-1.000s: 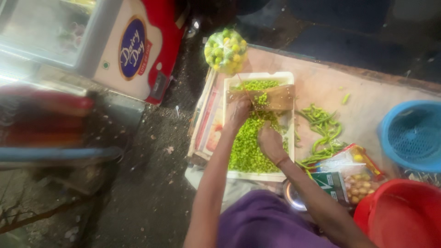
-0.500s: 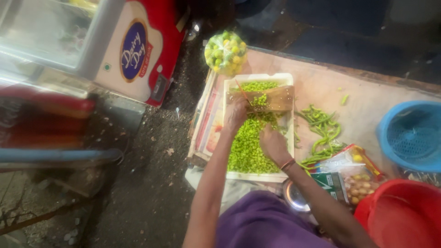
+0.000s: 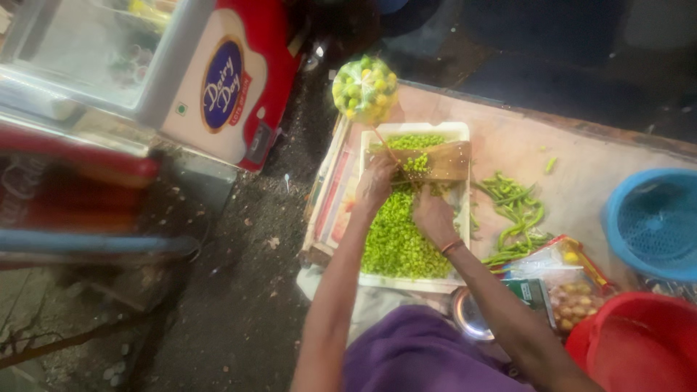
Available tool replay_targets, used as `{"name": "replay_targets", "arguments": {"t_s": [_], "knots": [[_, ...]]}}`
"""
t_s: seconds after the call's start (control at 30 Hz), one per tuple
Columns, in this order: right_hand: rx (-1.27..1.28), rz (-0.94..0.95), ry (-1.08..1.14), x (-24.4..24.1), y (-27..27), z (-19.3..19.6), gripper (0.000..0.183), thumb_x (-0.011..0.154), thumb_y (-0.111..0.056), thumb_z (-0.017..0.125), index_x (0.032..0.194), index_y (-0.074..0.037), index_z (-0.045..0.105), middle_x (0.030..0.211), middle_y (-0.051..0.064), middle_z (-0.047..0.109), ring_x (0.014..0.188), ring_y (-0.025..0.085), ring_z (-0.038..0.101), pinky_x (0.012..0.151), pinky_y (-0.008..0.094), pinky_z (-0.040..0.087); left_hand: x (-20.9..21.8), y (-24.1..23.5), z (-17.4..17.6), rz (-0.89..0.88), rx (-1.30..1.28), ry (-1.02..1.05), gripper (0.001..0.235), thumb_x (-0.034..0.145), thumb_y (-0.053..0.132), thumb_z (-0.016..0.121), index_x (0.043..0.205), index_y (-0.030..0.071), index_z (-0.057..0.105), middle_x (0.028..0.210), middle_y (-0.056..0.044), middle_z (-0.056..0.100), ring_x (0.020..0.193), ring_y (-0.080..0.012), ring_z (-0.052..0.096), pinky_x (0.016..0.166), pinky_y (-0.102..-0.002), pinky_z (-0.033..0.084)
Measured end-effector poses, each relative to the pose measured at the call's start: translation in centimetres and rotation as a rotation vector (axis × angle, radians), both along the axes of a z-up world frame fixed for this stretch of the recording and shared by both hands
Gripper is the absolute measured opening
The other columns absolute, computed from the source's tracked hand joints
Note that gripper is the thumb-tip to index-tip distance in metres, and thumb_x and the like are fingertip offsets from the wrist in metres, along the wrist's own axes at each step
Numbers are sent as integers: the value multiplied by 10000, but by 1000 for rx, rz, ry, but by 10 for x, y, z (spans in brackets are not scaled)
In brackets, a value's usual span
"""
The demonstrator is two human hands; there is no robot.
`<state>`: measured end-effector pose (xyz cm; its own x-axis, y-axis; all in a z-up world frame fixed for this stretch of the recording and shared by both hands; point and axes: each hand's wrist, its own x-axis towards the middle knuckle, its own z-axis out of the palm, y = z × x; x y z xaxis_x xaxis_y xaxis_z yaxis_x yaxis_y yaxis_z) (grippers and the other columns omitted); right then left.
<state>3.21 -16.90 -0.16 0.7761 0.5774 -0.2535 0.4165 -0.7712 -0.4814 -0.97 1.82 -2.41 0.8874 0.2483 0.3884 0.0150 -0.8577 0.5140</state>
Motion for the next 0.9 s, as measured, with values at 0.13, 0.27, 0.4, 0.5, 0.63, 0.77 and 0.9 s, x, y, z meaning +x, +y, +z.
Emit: {"name": "replay_targets", "arguments": {"t_s": [0.13,0.27,0.4,0.5,0.63,0.77,0.9], "knots": [[114,24,-161,-11,-23,31,373,954,-278,568,1171,25,547,742,263,679,679,472,674,630,590,519,10,-9,-6,63,-67,109,268,794,-53,589,1003,45,723,1056,-131,692,973,-349,673,800,-450,556],[86,-12,-148,-25,-32,34,289,994,-271,545,1108,-6,554,775,272,672,716,488,664,653,602,513,14,-10,-6,41,-36,-16,132,826,-3,603,849,71,710,1029,-105,701,984,-333,688,809,-442,572],[153,-42,-67,-33,-26,7,311,998,-216,512,1122,68,520,731,279,668,691,481,667,638,594,512,12,-6,-3,-22,-71,97,129,828,16,619,818,75,733,996,-103,697,939,-326,681,786,-441,562],[224,-17,-102,-30,-16,-28,310,1035,-182,467,1156,100,507,705,272,660,666,461,663,597,566,508,11,-7,-5,25,-78,168,141,842,-10,622,842,62,743,1011,-104,693,929,-321,677,773,-434,555],[104,166,-443,-13,-2,-56,492,972,-134,489,1319,213,455,682,241,664,582,401,663,530,516,515,8,-6,4,-16,-4,51,120,743,-23,651,779,70,718,979,-81,680,954,-315,676,800,-418,569],[57,45,-173,-3,7,-42,365,997,-182,496,1226,101,510,693,248,680,632,435,677,566,536,525,-2,-6,9,-33,-77,59,120,743,-19,669,805,68,723,987,-104,682,928,-321,664,785,-429,555],[124,25,-155,1,-9,-3,381,989,-256,520,1217,48,531,701,261,685,659,470,674,635,588,517,6,-4,-3,79,-119,104,105,799,-35,653,835,51,702,972,-119,685,928,-325,670,795,-445,544]]}}
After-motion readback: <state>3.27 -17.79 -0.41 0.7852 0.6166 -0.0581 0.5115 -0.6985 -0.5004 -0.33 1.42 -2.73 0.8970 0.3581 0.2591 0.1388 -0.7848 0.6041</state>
